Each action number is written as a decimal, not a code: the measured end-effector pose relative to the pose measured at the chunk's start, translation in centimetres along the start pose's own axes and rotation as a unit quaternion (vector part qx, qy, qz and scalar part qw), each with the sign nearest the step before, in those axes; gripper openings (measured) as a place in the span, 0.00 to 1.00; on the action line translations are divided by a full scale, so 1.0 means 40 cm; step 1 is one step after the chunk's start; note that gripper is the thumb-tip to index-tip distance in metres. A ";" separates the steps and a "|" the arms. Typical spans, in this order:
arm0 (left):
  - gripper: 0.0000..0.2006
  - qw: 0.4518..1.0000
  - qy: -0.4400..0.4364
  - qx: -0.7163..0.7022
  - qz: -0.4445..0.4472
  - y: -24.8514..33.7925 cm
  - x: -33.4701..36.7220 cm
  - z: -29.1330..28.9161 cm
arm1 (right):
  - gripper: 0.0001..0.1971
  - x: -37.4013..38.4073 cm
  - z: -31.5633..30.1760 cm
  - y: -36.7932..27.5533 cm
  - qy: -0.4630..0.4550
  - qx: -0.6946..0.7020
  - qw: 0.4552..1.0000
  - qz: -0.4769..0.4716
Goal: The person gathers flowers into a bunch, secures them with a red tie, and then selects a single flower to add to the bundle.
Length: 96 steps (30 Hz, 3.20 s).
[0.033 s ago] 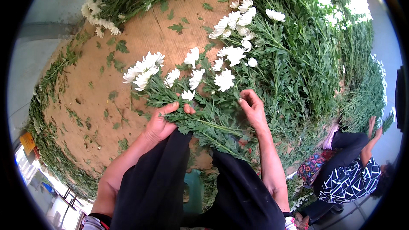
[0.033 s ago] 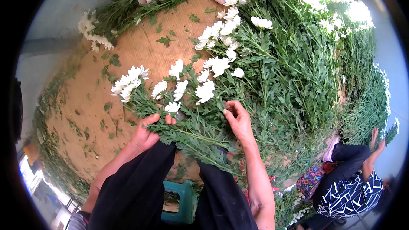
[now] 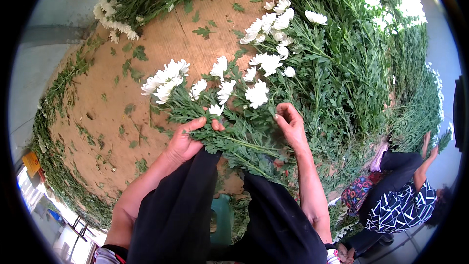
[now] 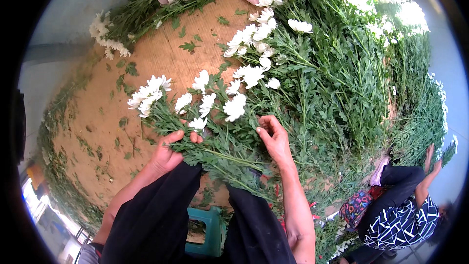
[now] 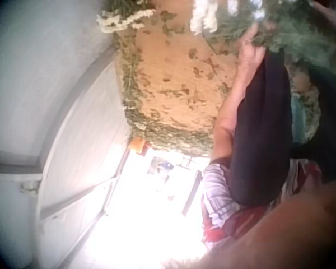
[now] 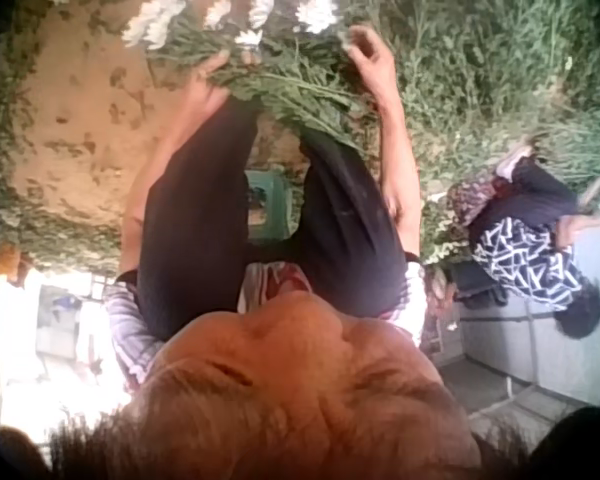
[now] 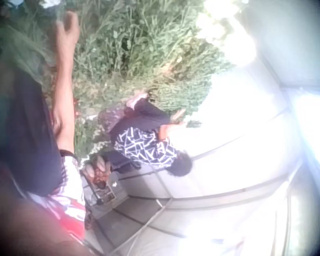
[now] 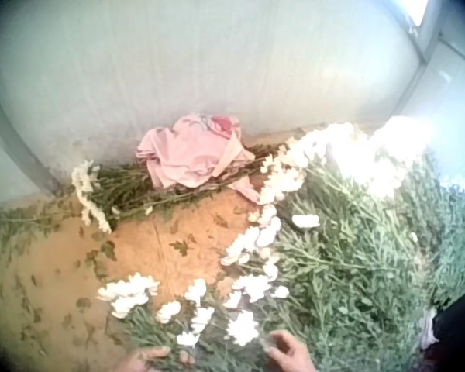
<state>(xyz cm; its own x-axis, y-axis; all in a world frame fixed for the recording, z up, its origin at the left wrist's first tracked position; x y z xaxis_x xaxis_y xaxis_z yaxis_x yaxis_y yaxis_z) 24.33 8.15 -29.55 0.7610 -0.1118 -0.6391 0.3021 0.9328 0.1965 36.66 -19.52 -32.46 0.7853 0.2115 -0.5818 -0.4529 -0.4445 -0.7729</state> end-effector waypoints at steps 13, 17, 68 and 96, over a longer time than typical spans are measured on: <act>0.18 1.000 0.010 0.027 -0.003 -0.010 0.007 -0.014 | 0.16 -0.044 -0.010 -0.049 0.232 -0.385 0.857 -0.253; 0.18 1.000 -0.005 0.024 -0.006 -0.010 0.008 -0.013 | 0.09 -0.040 0.016 -0.032 0.028 -0.379 0.883 -0.275; 0.11 0.998 -0.048 0.029 -0.036 -0.030 0.137 0.118 | 0.08 -0.017 -0.095 -0.187 0.049 0.114 0.985 -0.119; 0.35 0.987 -0.067 0.137 0.055 -0.074 0.142 0.202 | 0.09 -0.062 0.158 -0.386 0.165 -0.090 0.914 -0.358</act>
<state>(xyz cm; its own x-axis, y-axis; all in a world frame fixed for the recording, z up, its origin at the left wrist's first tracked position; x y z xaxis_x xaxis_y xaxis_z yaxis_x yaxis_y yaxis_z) 32.40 1.97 -27.77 0.8619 -0.0762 -0.5013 0.3429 0.8158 0.4656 39.04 -7.68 -20.68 0.9513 0.2437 0.1888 0.2816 -0.4375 -0.8540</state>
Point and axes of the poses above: each hand's wrist, its own x-axis towards the middle knuckle, its own z-axis out of the palm, y = z × x, the point moved 3 cm from there along x, towards the middle knuckle, and after that the axes turned 5 degrees about y, right-handed, at the moved point
